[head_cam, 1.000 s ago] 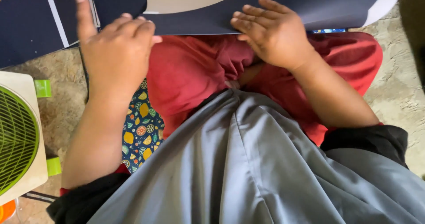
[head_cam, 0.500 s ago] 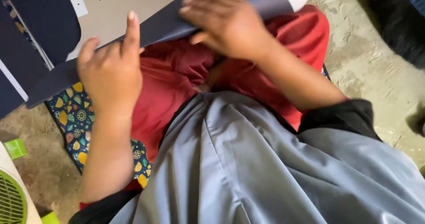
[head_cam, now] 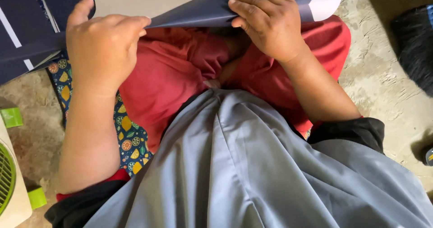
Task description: Applying glue to white paper strips and attaching them to a blue cardboard sheet to assemble a product.
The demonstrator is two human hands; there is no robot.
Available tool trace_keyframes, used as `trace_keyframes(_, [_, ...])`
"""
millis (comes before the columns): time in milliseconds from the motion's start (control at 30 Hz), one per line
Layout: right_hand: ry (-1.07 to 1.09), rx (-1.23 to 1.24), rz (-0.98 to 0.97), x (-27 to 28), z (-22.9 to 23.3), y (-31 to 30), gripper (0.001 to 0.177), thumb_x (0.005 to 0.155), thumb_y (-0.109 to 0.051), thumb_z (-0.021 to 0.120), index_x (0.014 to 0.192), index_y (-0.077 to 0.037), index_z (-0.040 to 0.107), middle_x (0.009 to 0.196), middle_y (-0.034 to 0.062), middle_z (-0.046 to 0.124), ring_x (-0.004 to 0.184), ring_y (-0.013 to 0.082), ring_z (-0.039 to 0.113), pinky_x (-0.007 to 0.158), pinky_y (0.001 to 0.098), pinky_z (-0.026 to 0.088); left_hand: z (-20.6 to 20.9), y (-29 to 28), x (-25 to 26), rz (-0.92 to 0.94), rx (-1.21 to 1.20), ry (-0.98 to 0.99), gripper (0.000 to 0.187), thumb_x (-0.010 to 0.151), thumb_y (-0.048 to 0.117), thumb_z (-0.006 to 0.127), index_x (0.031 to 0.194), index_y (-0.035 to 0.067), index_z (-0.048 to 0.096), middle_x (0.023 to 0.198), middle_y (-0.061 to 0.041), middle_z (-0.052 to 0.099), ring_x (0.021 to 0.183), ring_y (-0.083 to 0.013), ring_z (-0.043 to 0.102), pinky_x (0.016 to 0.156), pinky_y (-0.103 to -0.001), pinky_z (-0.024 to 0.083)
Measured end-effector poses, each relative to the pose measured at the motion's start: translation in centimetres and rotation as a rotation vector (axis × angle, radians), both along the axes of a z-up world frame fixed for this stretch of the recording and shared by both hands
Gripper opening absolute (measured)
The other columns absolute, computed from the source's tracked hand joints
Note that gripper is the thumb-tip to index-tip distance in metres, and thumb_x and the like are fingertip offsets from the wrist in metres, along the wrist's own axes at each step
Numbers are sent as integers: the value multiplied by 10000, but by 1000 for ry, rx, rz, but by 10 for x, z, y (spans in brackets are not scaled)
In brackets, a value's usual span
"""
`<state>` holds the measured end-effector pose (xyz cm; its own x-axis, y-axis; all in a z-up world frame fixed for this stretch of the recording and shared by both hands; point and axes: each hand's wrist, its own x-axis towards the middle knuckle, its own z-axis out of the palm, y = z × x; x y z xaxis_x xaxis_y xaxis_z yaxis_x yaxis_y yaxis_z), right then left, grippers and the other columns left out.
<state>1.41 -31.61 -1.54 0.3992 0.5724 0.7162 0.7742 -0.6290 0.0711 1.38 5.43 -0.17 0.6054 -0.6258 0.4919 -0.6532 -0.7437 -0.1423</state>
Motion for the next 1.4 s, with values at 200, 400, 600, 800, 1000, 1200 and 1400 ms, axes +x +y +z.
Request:
trace_keyframes(200, [-30, 3, -47, -3, 4, 15, 280, 1162, -293, 637, 1138, -56, 784, 1141, 72, 831, 1054, 234, 805, 968, 356, 547, -8, -69, 1, 57, 23, 67, 348, 1013, 393, 900, 1291, 202, 813, 1129, -25, 817, 951, -297, 766, 1215, -579, 254])
trace_keyframes(400, [-32, 27, -68, -6, -3, 13, 233, 1120, -288, 705, 1108, -77, 804, 1109, 55, 827, 1048, 234, 799, 963, 385, 558, -24, -106, 6, -58, -27, -111, 316, 1063, 443, 908, 1154, 166, 789, 1005, 3, 809, 763, -210, 737, 1190, -575, 340])
trace_keyframes(600, [26, -79, -45, -2, -12, -40, 193, 1089, -269, 847, 1150, -92, 800, 1154, 66, 831, 1098, 268, 798, 1025, 422, 528, -12, -83, 13, -45, 51, 82, 194, 1158, 386, 732, 1152, 225, 840, 869, -45, 781, 629, -291, 709, 1149, -564, 395])
trace_keyframes(800, [52, -139, -121, -11, -7, -126, 179, 1085, 49, 661, 1106, 11, 835, 1100, 122, 839, 1056, 308, 808, 911, 395, 605, -16, -75, 20, -59, 77, -7, 221, 1178, 374, 786, 986, 266, 770, 713, 27, 662, 543, -255, 602, 1179, -532, 449])
trace_keyframes(1000, [-101, -189, -279, -16, -15, -164, 144, 1072, -8, 953, 1059, -78, 828, 1074, 2, 871, 943, 184, 807, 842, 315, 513, -17, -83, 22, -77, 83, 24, 312, 1173, 399, 752, 903, 251, 700, 695, 26, 647, 529, -272, 604, 1166, -536, 447])
trace_keyframes(1200, [-119, -180, -375, 2, -39, -200, 176, 1222, -180, 772, 1075, -105, 834, 1077, 9, 883, 969, 208, 843, 924, 340, 473, -13, -17, 19, 86, 152, 1, 196, 1214, 442, 737, 1072, 321, 796, 870, 28, 769, 669, -272, 737, 1164, -503, 470])
trace_keyframes(1400, [-148, -137, -381, 25, -62, -206, 278, 1285, -267, 660, 1078, -126, 781, 1037, -9, 874, 823, 235, 784, 924, 348, 496, -27, 38, 12, 140, 123, -70, 196, 1280, 354, 909, 1113, 291, 825, 935, 55, 773, 680, -279, 680, 1304, -560, 441])
